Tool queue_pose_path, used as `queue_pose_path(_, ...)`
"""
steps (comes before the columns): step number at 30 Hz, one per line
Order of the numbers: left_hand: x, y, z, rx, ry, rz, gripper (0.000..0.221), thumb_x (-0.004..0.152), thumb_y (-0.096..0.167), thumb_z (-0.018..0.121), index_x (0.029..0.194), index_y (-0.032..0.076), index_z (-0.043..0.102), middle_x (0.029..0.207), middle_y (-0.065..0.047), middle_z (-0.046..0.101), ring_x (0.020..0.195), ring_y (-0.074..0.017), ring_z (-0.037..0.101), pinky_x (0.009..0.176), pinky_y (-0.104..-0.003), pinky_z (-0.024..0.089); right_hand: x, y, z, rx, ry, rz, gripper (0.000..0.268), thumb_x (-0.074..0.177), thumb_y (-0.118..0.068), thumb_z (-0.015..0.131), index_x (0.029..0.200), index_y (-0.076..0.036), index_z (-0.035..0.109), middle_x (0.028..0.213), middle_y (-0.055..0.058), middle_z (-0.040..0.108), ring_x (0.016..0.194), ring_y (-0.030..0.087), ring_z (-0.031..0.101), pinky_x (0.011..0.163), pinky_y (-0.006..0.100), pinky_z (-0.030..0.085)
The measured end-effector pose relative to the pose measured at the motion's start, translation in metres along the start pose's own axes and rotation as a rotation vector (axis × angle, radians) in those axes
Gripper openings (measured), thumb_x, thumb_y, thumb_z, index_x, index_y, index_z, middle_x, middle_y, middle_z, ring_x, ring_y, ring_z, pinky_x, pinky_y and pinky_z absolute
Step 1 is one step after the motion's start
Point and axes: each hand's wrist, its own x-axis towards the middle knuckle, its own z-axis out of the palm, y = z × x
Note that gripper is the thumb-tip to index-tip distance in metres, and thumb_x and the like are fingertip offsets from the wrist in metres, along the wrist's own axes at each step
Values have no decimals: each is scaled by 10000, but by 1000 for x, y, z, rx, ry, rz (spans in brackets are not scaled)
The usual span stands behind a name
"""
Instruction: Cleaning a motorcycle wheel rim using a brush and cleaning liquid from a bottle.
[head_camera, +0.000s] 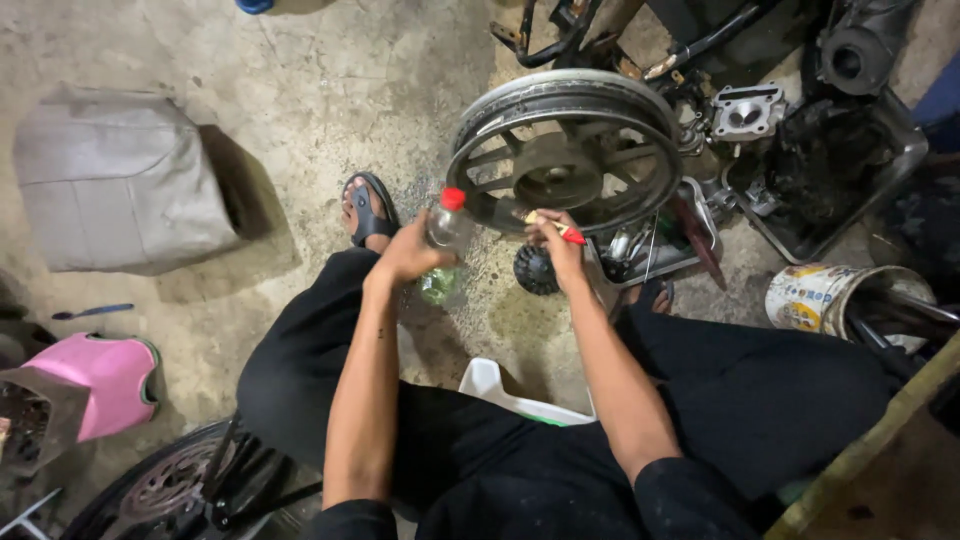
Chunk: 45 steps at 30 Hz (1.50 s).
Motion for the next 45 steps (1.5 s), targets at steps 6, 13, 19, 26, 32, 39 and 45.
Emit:
queue_pose_path(6,41,-48,39,311,0,-79,1022,642,695,834,1432,175,445,1353,-181,643,1277,-406,601,1083,-591,469,-2,-31,-10,75,-33,-9,317,910,-188,762,1191,-46,727,943,173,747,780,162,744,750,303,657)
queue_pose_path(13,15,-22,23,656,185,50,817,737,569,789,1353,161,440,1277,-157,673,1241,-384,621,968,-555,537,-14,-64,-19,232,-60,-21,319,869,-90,772,1169,-27,684,897,147,725,796,200,760,793,330,664)
queue_pose_path(19,5,-4,17,908,356,152,731,714,562,788,1262,218,448,1298,-75,641,1246,-322,518,967,-597,484,-29,-83,-21,279,-69,-36,295,847,-58,770,1118,31,695,876,173,703,818,247,750,826,393,661)
queue_pose_path(26,13,-15,22,1026,487,231,688,707,414,814,1282,240,478,1297,-48,636,1227,-310,502,1107,-716,292,-31,-82,-17,271,-92,-22,306,860,-117,766,1127,15,697,888,174,715,799,242,767,808,353,654)
queue_pose_path(32,-5,0,12,1049,546,253,550,762,287,760,1246,271,499,1264,-26,637,1169,-277,509,950,-538,442,-35,-81,-13,253,-119,-6,315,857,-125,766,1135,8,699,880,181,723,798,239,778,804,339,652)
queue_pose_path(39,-8,2,5,1086,599,315,468,805,148,673,1246,244,549,1220,-58,657,1172,-314,499,1027,-642,368,-36,-79,-11,249,-126,-11,308,857,-130,773,1124,9,706,908,196,733,821,250,776,824,351,645)
queue_pose_path(45,-10,4,4,1127,641,332,424,839,125,638,1239,243,565,1166,-67,657,1146,-309,511,1015,-636,380,-44,-87,-8,236,-119,-7,309,855,-132,765,1120,16,708,900,187,733,823,239,773,830,352,641)
